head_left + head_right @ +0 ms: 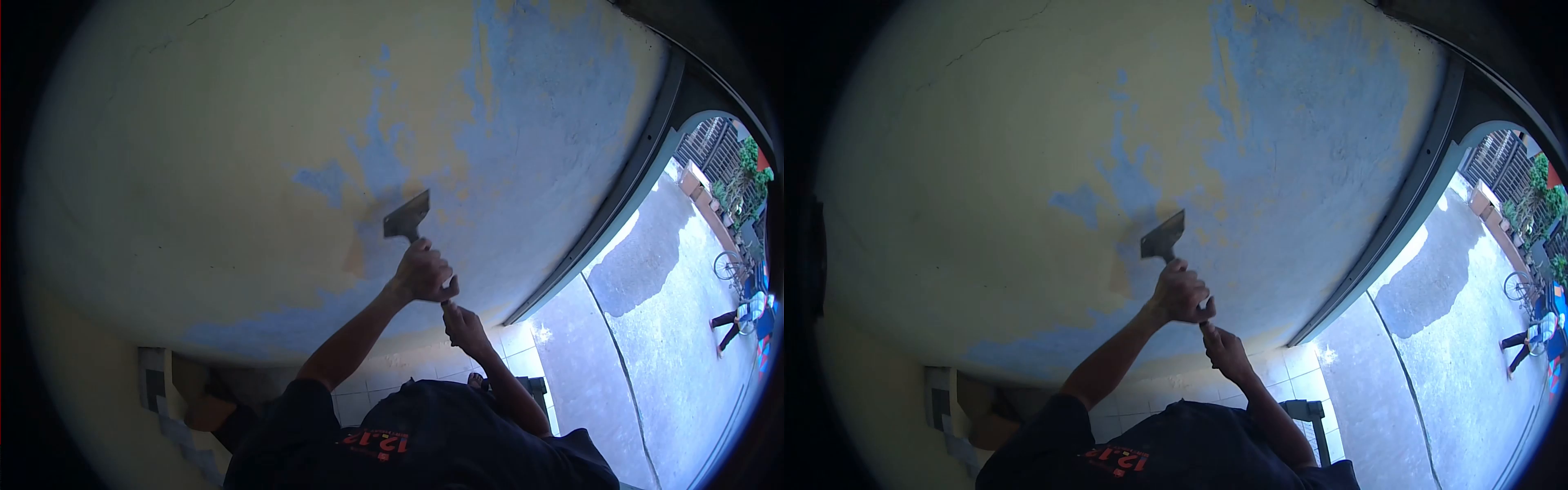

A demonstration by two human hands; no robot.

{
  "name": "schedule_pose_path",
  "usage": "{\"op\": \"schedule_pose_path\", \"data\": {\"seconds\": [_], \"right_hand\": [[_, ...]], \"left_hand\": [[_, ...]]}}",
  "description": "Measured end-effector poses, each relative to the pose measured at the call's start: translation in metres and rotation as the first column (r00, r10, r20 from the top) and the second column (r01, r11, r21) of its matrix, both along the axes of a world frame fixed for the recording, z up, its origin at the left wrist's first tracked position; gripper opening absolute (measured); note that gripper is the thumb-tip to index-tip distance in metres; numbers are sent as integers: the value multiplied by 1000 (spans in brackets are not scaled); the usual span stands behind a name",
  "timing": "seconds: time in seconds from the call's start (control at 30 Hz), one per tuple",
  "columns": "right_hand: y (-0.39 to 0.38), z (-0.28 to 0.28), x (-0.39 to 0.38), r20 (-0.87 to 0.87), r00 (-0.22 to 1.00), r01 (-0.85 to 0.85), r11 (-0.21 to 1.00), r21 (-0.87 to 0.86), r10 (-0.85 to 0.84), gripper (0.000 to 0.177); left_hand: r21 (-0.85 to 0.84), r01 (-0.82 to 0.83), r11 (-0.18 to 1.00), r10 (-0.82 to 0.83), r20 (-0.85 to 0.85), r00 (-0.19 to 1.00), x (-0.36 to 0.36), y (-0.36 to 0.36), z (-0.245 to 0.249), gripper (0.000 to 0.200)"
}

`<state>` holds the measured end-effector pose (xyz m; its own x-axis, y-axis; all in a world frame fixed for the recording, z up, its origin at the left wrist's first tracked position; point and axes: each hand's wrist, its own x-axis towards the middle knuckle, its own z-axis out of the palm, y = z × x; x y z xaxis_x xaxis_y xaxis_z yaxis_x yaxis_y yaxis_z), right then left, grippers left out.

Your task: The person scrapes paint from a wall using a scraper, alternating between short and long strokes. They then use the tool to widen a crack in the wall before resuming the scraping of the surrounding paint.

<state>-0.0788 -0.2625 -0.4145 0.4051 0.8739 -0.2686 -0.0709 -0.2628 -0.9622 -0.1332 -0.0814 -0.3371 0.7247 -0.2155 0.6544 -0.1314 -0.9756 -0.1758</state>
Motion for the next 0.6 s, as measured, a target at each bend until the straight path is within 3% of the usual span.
{"op": "schedule_pose_path", "data": {"seconds": [0.03, 0.1, 0.17, 0.23, 0.3, 0.33, 0.37, 0.5, 0.6], "right_hand": [[-7, 6, 5, -3, 1000, 5, 1000, -2, -5, 68], [-28, 19, 6, 167, 975, 115, 977, 178, -145, 68], [-56, 85, 17, 178, 966, 136, 952, 274, -189, 61], [-79, 149, 23, 58, 997, 15, 825, 566, -58, 58], [-107, 191, 4, -95, 986, -24, 674, 739, 139, 72], [-96, 205, 1, -29, 892, -164, 382, 909, 451, 65], [-85, 207, -6, 143, 729, -199, 7, 980, 670, 60], [-93, 176, -8, 26, 779, -95, 78, 992, 626, 59], [-111, 161, -3, 7, 788, -95, 110, 989, 615, 59]], "left_hand": [[-13, -22, 1000, 22, 15, 1000, -8, -1, -6, 25], [-39, -49, 998, 48, -13, 999, -36, -11, -14, 25], [-63, -64, 996, 60, -59, 996, -53, -11, -20, 25], [-86, -32, 996, 24, -94, 995, -69, -14, -32, 26], [-90, -12, 996, 0, -140, 990, -73, -12, -39, 26], [-81, -28, 996, 18, -122, 992, -74, -12, -42, 25], [-64, -44, 997, 38, -99, 994, -78, -13, -46, 24], [-54, -63, 997, 56, -111, 992, -78, -14, -46, 23], [-94, -11, 996, 8, -27, 1000, -75, -16, -42, 26]]}}
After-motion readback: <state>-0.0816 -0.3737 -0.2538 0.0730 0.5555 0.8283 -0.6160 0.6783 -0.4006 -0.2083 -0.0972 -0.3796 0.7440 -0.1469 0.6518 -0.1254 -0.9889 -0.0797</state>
